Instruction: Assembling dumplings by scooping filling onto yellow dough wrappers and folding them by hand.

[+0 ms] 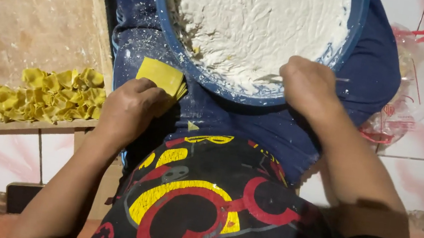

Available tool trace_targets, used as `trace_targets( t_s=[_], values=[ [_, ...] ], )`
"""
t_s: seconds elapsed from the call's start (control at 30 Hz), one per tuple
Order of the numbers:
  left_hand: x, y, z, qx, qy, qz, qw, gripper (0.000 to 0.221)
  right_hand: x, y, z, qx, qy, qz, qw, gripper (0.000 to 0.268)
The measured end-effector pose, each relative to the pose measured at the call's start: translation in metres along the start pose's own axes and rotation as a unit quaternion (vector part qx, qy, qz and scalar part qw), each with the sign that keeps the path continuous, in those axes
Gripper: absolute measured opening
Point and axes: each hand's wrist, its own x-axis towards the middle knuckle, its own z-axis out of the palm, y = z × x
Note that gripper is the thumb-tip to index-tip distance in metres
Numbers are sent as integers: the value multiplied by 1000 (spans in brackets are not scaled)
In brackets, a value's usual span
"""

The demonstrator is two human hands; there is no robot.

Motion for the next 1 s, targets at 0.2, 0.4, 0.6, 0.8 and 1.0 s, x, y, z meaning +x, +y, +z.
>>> trace_targets(
  t_s=[0.2,0.4,0.6,0.8,1.0],
  values=[
    [-7,-22,18,-48,33,-4,998,8,9,10,3,-13,-36,-40,998,16],
    [-1,-30,10,-418,106,-120,894,12,25,11,-10,63,-197,56,977,12],
    [11,-25,-2,-743,228,-382,500,28,18,17,-49,300,-231,54,924,16],
    [43,16,12,-784,168,-445,400,23,-12,-20,-47,519,-45,0,854,18],
    [57,40,59,-814,153,-449,336,40,-17,-97,-32,553,176,-35,814,16]
  ],
)
